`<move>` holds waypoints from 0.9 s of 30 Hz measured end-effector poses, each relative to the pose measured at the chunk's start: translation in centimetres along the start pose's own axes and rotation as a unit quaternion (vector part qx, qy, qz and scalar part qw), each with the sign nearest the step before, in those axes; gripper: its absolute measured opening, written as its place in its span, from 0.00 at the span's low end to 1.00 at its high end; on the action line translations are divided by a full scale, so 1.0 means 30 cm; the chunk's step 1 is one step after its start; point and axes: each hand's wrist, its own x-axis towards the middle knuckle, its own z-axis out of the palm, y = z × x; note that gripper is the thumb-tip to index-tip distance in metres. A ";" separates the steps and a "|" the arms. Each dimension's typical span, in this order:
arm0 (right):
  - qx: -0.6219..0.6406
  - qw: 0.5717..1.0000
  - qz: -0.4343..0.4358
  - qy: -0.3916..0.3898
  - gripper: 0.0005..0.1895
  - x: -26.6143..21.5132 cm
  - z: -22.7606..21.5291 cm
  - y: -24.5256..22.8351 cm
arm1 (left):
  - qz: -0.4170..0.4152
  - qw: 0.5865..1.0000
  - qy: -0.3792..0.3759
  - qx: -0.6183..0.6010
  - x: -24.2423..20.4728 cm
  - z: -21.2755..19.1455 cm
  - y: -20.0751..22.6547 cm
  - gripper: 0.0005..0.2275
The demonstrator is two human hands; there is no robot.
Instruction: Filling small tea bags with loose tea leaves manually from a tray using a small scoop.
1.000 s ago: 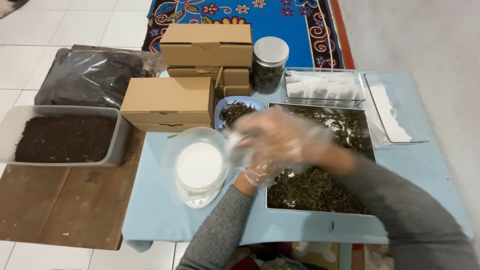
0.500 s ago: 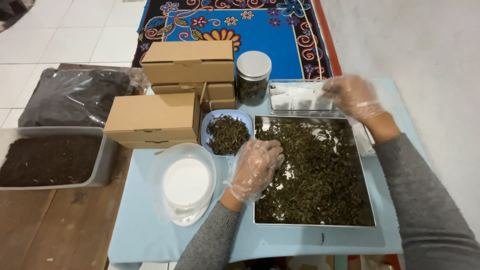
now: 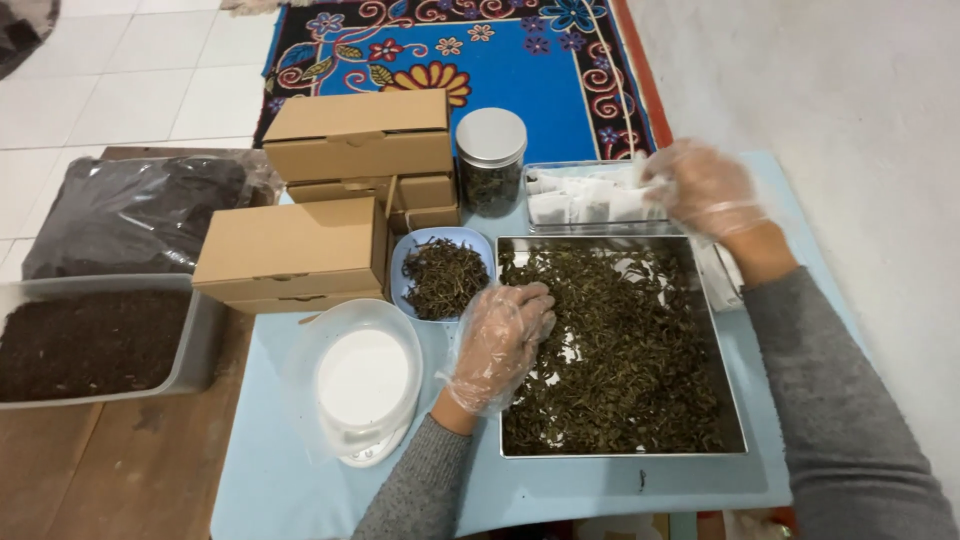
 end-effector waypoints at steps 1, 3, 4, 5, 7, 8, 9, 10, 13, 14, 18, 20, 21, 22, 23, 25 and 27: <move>0.016 0.999 -0.009 0.028 0.12 -0.004 -0.024 0.026 | -0.003 1.000 0.005 0.004 -0.004 0.006 -0.001 0.06; 0.031 0.998 -0.018 0.057 0.09 -0.036 -0.090 0.058 | -0.006 1.000 0.010 0.007 -0.024 0.024 -0.009 0.06; 0.022 0.999 0.003 0.048 0.08 -0.063 -0.132 0.066 | -0.021 1.000 -0.015 0.018 -0.041 0.038 -0.016 0.07; 0.013 0.999 0.023 0.038 0.07 -0.089 -0.171 0.071 | -0.037 0.998 -0.040 0.029 -0.058 0.049 -0.024 0.10; 0.033 0.996 0.087 -0.011 0.08 -0.124 -0.203 0.063 | -0.027 0.999 -0.033 0.022 -0.042 0.036 -0.007 0.10; 0.053 0.985 0.151 -0.061 0.09 -0.142 -0.219 0.059 | -0.018 0.999 -0.025 0.016 -0.034 0.029 0.002 0.10; 0.053 0.985 0.153 -0.061 0.09 -0.141 -0.217 0.044 | -0.018 0.999 -0.026 0.014 -0.031 0.026 0.007 0.10; 0.073 0.963 0.218 -0.141 0.13 -0.139 -0.215 0.030 | -0.013 1.000 -0.021 0.015 -0.027 0.024 0.012 0.10; 0.062 0.931 0.273 -0.235 0.14 -0.135 -0.171 0.027 | -0.009 1.000 -0.021 0.019 -0.016 0.020 0.022 0.09; 0.030 0.931 0.263 -0.252 0.12 -0.135 -0.148 0.031 | -0.014 0.999 -0.025 0.024 -0.016 0.018 0.027 0.09; 0.043 0.931 0.264 -0.249 0.25 -0.125 -0.099 0.049 | -0.015 0.999 -0.023 0.025 -0.017 0.019 0.031 0.09; 0.089 0.930 0.285 -0.214 0.26 -0.131 -0.122 0.024 | -0.023 0.999 -0.025 0.022 -0.014 0.018 0.033 0.09; 0.088 0.930 0.285 -0.213 0.26 -0.135 -0.121 0.030 | -0.022 0.999 -0.024 0.022 -0.018 0.021 0.028 0.09; 0.092 0.931 0.285 -0.208 0.21 -0.139 -0.120 0.035 | -0.020 0.999 -0.026 0.020 -0.022 0.023 0.022 0.10; 0.096 0.932 0.284 -0.204 0.17 -0.145 -0.118 0.039 | -0.018 0.999 -0.028 0.016 -0.029 0.024 0.019 0.12; 0.086 0.937 0.279 -0.194 0.15 -0.167 -0.140 0.034 | -0.016 0.999 -0.028 0.015 -0.031 0.026 0.014 0.13; 0.076 0.941 0.273 -0.185 0.13 -0.181 -0.161 0.029 | -0.015 0.999 -0.028 0.014 -0.036 0.027 0.011 0.13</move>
